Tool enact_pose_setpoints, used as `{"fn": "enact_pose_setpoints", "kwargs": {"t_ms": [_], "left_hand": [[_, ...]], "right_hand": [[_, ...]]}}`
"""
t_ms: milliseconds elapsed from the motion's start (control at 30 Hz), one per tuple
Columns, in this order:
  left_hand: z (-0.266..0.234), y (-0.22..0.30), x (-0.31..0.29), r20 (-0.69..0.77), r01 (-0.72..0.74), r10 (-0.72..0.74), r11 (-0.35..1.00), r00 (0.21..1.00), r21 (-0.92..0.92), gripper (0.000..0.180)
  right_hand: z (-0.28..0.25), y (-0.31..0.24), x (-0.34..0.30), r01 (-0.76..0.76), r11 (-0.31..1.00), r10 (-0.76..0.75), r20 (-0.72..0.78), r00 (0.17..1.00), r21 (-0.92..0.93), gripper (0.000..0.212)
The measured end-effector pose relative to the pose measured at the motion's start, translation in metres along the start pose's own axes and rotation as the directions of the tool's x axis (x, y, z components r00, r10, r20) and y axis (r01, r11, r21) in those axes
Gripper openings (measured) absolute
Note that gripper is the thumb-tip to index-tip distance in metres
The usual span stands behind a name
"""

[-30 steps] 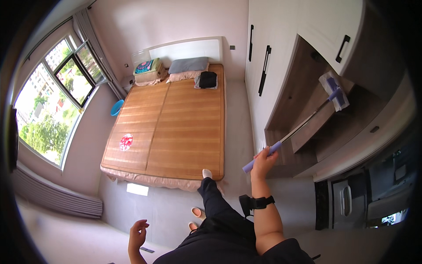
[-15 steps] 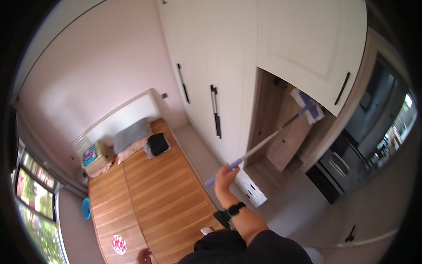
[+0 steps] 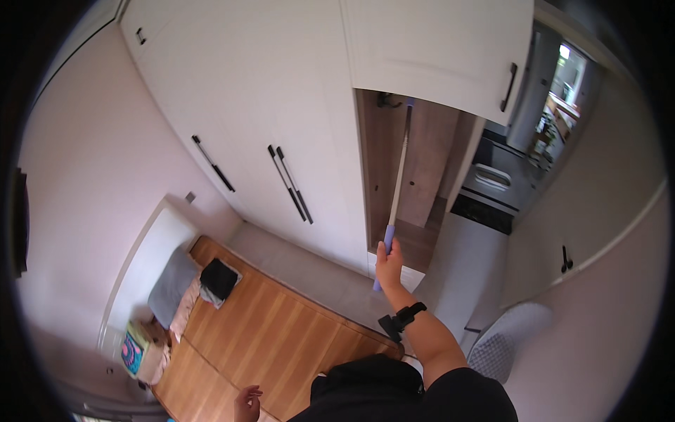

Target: Use a flat mop tool with a cleaning cloth to wipe the top and interior surfaces of a wall-mounted cabinet system.

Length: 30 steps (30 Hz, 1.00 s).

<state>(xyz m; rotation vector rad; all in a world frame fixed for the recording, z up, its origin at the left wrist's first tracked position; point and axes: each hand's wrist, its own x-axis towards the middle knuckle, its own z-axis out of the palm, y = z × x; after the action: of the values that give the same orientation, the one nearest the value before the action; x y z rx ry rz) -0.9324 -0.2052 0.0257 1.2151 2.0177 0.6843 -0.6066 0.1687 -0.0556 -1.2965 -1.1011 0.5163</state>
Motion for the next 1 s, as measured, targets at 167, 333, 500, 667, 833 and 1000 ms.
{"fn": "enact_pose_setpoints", "kwargs": {"t_ms": [167, 333, 500, 667, 833, 1000], "left_hand": [[-0.052, -0.039, 0.063, 0.170, -0.192, 0.182, 0.980, 0.968, 0.045, 0.032], [-0.065, -0.037, 0.116, 0.342, -0.205, 0.157, 0.972, 0.927, 0.110, 0.031], [-0.038, -0.007, 0.158, 0.500, -0.334, 0.231, 0.934, 0.834, 0.124, 0.027], [-0.009, 0.041, 0.184, 0.525, -0.326, 0.211, 0.936, 0.824, 0.136, 0.027], [0.001, 0.043, 0.199, 0.520, -0.421, 0.338, 0.906, 0.785, 0.047, 0.028], [0.006, 0.051, 0.215, 0.540, -0.317, 0.221, 0.944, 0.812, 0.090, 0.029]], "right_hand": [[-0.009, -0.014, 0.001, -0.144, 0.988, 0.141, 0.046, 0.989, 0.062, 0.026], [0.025, -0.007, -0.005, -0.231, 0.962, 0.234, -0.005, 0.972, 0.146, 0.030], [0.060, 0.038, -0.004, -0.258, 0.966, 0.259, -0.089, 0.962, 0.029, 0.028], [0.079, 0.062, 0.002, -0.227, 0.917, 0.180, -0.166, 0.970, -0.327, 0.036], [0.091, 0.046, 0.000, -0.441, 0.893, 0.442, -0.019, 0.897, -0.090, 0.034], [0.093, 0.041, 0.002, -0.325, 0.939, 0.316, -0.099, 0.944, -0.110, 0.032]]}}
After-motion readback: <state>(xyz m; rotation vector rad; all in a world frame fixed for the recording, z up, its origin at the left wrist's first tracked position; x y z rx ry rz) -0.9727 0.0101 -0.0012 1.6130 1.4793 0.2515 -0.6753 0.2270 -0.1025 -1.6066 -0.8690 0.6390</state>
